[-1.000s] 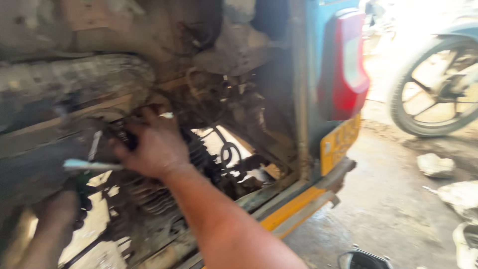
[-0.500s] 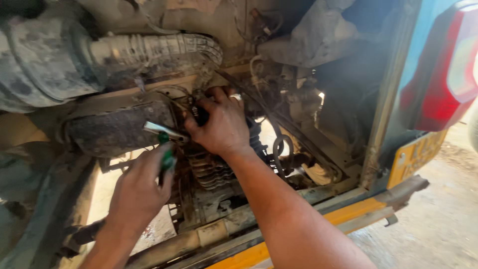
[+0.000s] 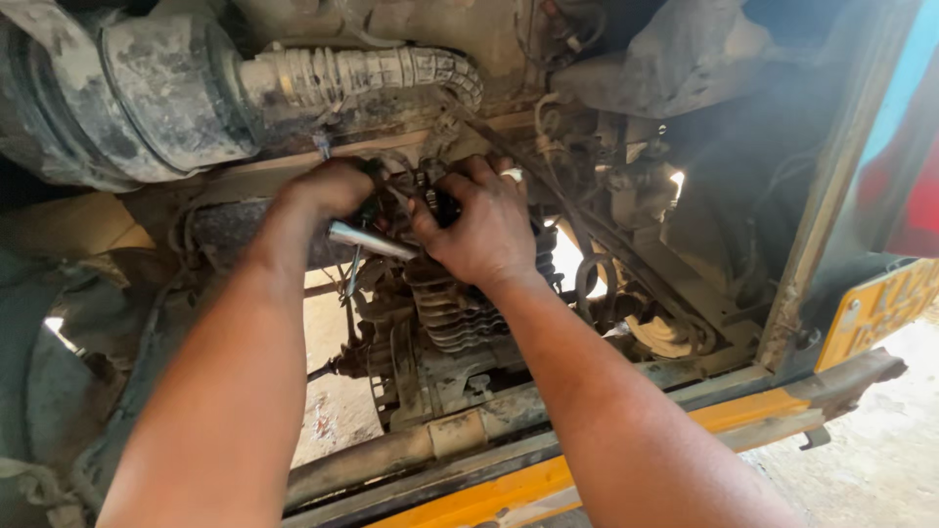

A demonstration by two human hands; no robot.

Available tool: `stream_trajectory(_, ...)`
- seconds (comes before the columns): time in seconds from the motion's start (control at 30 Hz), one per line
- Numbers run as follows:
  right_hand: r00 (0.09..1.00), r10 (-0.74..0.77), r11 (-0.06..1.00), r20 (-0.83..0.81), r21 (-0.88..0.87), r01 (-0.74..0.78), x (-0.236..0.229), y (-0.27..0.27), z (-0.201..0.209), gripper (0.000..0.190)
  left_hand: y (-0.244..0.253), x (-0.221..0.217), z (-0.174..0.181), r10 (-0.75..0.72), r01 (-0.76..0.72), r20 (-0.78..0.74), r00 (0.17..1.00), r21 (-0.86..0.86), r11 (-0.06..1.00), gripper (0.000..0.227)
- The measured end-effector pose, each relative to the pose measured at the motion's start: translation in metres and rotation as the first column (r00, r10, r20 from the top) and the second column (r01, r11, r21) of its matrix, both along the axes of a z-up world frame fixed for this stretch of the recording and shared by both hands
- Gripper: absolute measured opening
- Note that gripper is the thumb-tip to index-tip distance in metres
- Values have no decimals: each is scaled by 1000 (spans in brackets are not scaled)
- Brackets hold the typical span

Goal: The person works on the exposed engine of a vehicle, using a wrench and a screwdriver to adjust and tighten components within the engine block. The hands manipulate the tools to loosen and secure bolts on the engine's cylinder head area.

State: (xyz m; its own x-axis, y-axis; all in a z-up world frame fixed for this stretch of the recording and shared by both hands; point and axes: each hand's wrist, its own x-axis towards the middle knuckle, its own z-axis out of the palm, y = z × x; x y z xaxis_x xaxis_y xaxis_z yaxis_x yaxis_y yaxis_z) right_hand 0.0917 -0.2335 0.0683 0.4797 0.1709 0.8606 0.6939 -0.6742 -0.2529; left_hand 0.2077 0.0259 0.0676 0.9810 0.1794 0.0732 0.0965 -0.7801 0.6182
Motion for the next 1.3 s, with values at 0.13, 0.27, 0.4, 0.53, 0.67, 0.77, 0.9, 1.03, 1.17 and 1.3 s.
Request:
stream_trajectory(0.13,1000,1,1000,3,-16,-1,-1,-1,4,40,50,28,-67,31,-33,-17,999,-751,660,36)
stream_trajectory(0.27,999,3,1000,-48,-6,-4,1,0,1,41,36,33,-134,127,-5,35,991,-953,303,34)
stream_trajectory(0.4,1000,-17,1000,17,-10,18,2,1,0,41,20,-36,-130,348,-134,74,935,-832,538,39)
stream_trajectory(0.53,1000,10,1000,-9,12,-10,-2,2,4,41,-27,-161,-79,313,-294,-5,950,-359,886,53)
stream_trajectory(0.67,999,-23,1000,27,0,23,-4,1,2,39,-76,-234,-49,69,-85,351,934,28,996,61)
stream_trajectory(0.77,997,-51,998,56,-20,53,-3,3,3,39,-88,-224,-27,-126,-10,485,865,268,963,54)
stream_trajectory(0.9,1000,-9,1000,16,4,9,-3,2,2,41,-72,-176,18,-239,-129,520,820,575,808,55)
stream_trajectory(1.03,1000,-3,1000,-8,-10,3,-1,2,2,41,-68,-117,55,-193,-1,344,919,492,871,52)
stream_trajectory(1.17,1000,-23,1000,-21,-10,23,-5,2,3,39,-34,-67,36,-49,51,14,999,-195,980,34)
stream_trajectory(1.3,1000,-27,999,-15,-22,27,-3,2,6,39,15,-23,-53,-28,-15,-37,999,-835,549,21)
